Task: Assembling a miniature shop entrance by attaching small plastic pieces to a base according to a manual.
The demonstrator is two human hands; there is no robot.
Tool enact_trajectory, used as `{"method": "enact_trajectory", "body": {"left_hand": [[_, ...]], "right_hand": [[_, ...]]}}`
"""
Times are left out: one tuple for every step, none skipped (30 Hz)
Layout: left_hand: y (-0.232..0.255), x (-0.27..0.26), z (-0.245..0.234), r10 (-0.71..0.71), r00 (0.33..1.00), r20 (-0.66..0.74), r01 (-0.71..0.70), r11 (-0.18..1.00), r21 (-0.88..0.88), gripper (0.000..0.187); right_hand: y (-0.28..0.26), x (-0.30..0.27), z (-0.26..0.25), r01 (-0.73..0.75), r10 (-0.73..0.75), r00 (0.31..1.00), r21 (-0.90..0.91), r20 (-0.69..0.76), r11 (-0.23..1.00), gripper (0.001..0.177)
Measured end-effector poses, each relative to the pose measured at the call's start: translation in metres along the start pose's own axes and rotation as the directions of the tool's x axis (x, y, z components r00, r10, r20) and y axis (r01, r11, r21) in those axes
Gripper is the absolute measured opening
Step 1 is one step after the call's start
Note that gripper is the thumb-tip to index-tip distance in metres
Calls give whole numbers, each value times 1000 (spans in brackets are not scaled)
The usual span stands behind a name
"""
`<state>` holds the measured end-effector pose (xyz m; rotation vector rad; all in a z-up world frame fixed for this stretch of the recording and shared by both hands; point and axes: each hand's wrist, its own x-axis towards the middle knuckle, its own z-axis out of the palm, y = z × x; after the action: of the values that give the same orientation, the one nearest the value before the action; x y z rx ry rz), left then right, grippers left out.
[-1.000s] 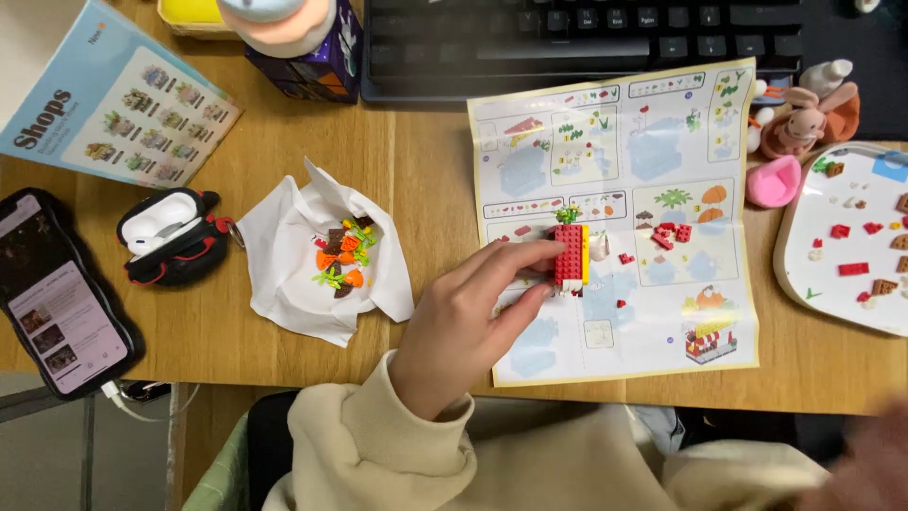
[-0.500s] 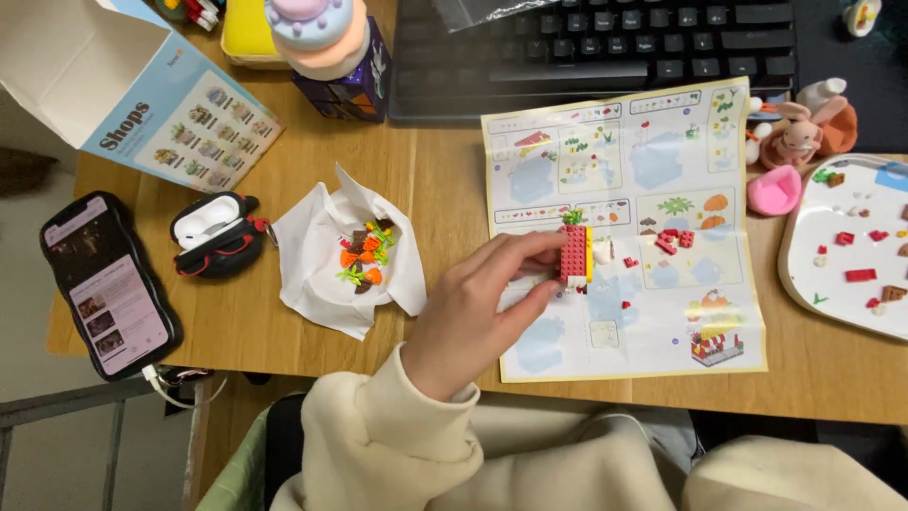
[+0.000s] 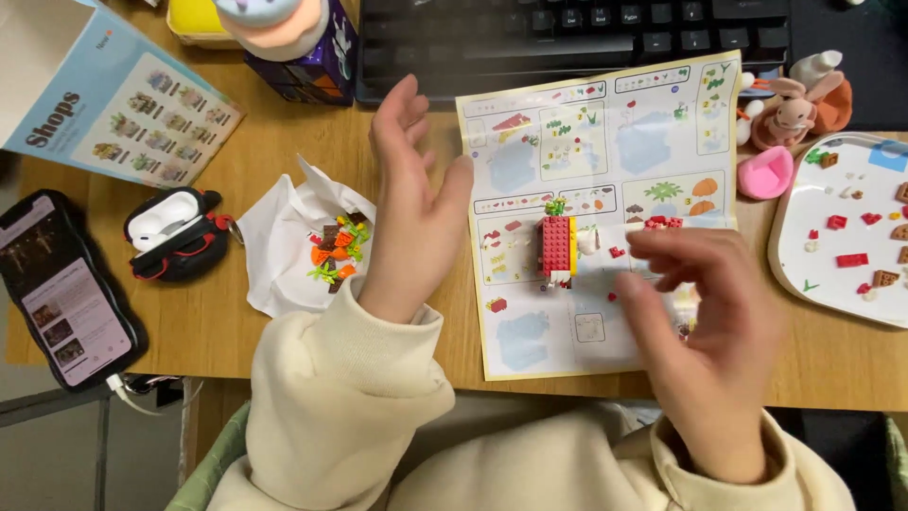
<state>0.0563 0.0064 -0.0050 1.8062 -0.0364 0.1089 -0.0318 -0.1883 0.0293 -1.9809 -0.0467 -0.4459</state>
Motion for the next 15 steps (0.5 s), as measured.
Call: {"method": "enact_trajectory", "body": {"left_hand": [[-5,2,2,-2,1000,-20,1,999,-51,59],[-10,3,4,-6,999,-41,2,995,-102,58],[-12,5,5,-12,999,-41,8,995,-102,58],[-13,6,6,-23,999,-41,17,990,-138,57],[-15,6,7,-37,998,-42,29,984,-174,55],[-16,5,7,-46,998,-43,38,984,-174,55],[-17,5,8,-26,999,-28,19,973,-229,56],[-18,6,8,-6,1000,-15,1,959,-283,57],[-17,6,9,-12,1000,-15,7,959,-282,57],[-17,6,9,-21,1000,1,20,939,-343,57],[-17,6,10,-29,999,19,34,914,-404,57],[-13,6,10,-36,999,20,41,914,-404,57],[-8,6,9,-85,996,37,93,902,-422,57],[-4,6,9,-135,989,54,145,887,-439,57],[-3,7,9,-138,989,55,148,886,-439,57]], "right_hand": [[2,4,5,-72,77,993,-59,85,996,20],[5,7,9,-140,159,974,-124,163,982,33],[6,9,12,-144,164,972,-125,167,982,33],[8,11,14,-149,167,967,-108,191,983,36],[9,12,16,-155,172,961,-91,217,984,39],[9,13,17,-161,178,958,-93,223,983,39],[10,14,19,-175,195,950,-101,245,979,43],[11,15,21,-189,212,940,-109,266,976,46],[12,15,22,-193,216,938,-110,270,975,46],[12,15,22,-211,230,931,-98,284,973,49],[13,15,22,-229,245,923,-87,297,970,52],[14,15,23,-234,251,921,-89,299,968,52],[15,15,23,-245,257,918,-77,303,966,52],[15,15,23,-256,263,914,-64,307,964,53],[15,16,24,-259,266,913,-65,308,964,53]]}}
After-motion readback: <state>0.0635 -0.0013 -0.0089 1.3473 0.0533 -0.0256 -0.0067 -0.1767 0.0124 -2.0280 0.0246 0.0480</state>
